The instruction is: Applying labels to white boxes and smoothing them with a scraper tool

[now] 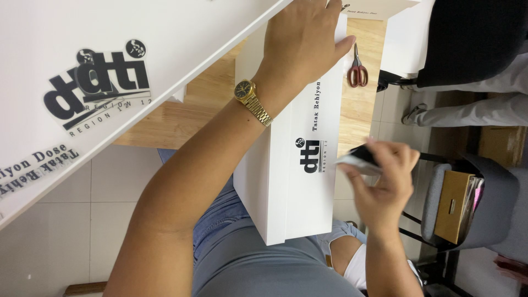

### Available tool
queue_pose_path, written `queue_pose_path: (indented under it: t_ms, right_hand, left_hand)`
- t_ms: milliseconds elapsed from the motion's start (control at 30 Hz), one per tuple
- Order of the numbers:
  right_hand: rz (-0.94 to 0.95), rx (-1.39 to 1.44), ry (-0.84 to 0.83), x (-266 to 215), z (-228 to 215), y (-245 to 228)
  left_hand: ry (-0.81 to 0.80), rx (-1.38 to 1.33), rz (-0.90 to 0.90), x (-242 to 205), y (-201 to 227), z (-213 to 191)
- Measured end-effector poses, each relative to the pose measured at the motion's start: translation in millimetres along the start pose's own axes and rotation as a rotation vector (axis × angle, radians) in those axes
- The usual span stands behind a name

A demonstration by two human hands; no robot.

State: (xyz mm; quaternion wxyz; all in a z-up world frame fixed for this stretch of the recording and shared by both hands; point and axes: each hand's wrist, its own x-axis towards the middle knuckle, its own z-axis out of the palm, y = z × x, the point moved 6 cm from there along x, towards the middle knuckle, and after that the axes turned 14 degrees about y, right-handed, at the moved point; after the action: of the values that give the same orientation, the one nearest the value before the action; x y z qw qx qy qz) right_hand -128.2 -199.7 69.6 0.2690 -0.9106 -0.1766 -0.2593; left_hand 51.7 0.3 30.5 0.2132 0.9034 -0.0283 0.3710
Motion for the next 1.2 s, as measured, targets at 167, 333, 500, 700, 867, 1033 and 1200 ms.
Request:
queue_pose_path:
  t_ms: [167, 333, 500, 700, 867, 1033, 1200]
  right_hand:
    - [0.534, 0.290, 0.103, -2.8, 20.2, 75.1]
    - [0.874, 0.111, -0.136, -61.1, 103.9, 175.4]
    - [0.853, -0.038, -0.232, -105.1, 144.0, 217.5]
    - [0.701, -0.029, -0.169, -121.9, 153.7, 229.0]
    - [0.591, -0.025, -0.140, -123.7, 148.0, 219.9]
    - [0.637, -0.024, -0.118, -118.3, 136.4, 213.2]
    - [0.648, -0.011, -0.091, -108.3, 128.2, 205.1]
  left_hand:
    - [0.033, -0.031, 0.043, 3.1, 8.2, -24.7]
    - [-0.205, -0.367, 0.201, -33.3, 43.5, -76.6]
    - [-0.436, -0.493, 0.141, -65.5, 62.3, -118.4]
    - [-0.549, -0.327, 0.069, -77.7, 70.1, -113.9]
    - [-0.589, -0.285, 0.031, -77.3, 68.6, -104.5]
    - [-0.650, -0.280, 0.006, -77.0, 69.3, -98.2]
    - [-0.703, -0.259, 0.021, -80.1, 68.2, -96.5]
